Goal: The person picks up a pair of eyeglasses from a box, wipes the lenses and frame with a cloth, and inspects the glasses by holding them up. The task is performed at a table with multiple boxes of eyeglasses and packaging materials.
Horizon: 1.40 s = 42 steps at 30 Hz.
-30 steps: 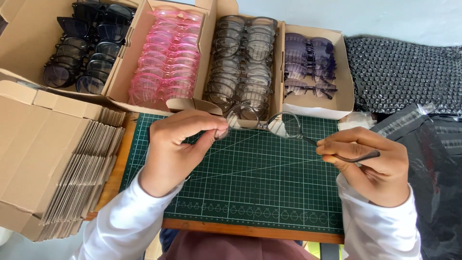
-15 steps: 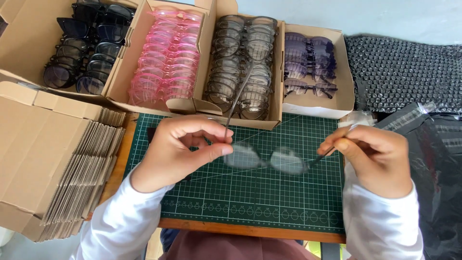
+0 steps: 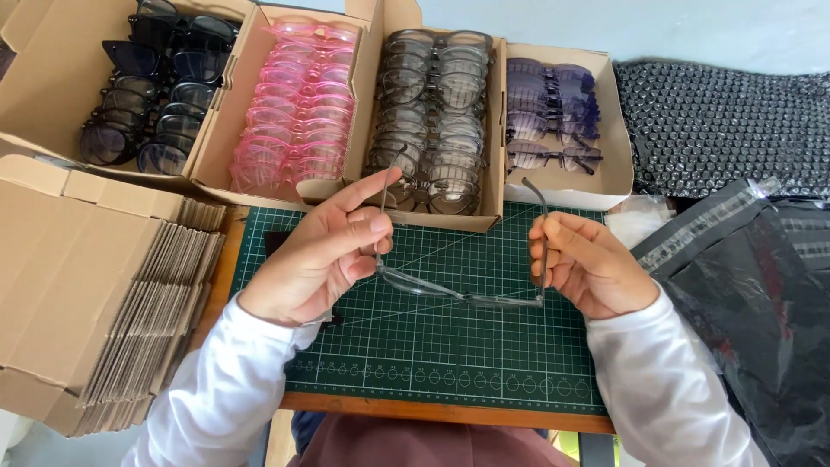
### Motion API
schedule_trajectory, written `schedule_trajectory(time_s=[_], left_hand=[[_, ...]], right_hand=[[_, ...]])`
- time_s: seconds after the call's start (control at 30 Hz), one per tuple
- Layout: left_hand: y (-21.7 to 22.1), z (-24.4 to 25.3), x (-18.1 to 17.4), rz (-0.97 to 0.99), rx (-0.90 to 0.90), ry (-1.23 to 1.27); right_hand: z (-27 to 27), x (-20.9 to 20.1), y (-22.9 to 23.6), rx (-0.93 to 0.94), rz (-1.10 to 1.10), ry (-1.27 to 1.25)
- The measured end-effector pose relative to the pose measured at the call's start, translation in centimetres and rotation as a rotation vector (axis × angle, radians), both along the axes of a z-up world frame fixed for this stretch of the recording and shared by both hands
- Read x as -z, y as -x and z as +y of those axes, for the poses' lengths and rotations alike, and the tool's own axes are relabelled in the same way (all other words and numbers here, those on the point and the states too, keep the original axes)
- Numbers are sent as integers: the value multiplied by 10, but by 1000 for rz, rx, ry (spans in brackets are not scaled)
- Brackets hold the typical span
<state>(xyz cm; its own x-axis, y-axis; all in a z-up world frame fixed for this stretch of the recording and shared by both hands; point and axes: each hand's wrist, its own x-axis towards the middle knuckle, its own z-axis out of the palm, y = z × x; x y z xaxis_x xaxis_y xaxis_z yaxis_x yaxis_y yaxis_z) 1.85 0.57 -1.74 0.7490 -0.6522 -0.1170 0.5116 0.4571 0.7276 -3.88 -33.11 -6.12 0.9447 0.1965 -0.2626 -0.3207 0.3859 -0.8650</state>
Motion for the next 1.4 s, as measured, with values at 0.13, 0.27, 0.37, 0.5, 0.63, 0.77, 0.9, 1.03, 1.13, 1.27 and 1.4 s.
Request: schedule_trajectory(time_s=[0.13,0.27,0.37,0.5,0.63,0.77,0.9,1.03,1.13,1.27,1.4], left_hand=[[1,0,-1,-44,-6,-49],[4,2,0,-211,-38,-176],[9,0,-6,-437,-81,-259],[17,0,-5,-863,-373,-409],[22,-3,-19,-1281,-666,-594],[19,-6,-15,-1314,-691,-491],[19,-6,-14,-1321,-696,-489],[20,-3,-22,-1314,-746,-503],[21,-5,-18,-1312,-725,-479],[23,-5,-19,-1294,-726,-526],[24,-7,-22,-1316,-725,-536]], right_hand=[[-3,-5,3,24,-53,58],[3,-18,11,106,-195,229],[13,-26,18,162,-444,472],[29,-35,31,293,-788,753],[29,-48,29,369,-1058,973],[26,-49,27,438,-1243,1105],[25,-47,26,428,-1294,1143],[26,-53,27,461,-1218,1093],[27,-51,26,471,-1235,1108],[26,-54,27,468,-1182,1094],[27,-53,26,463,-1190,1089]])
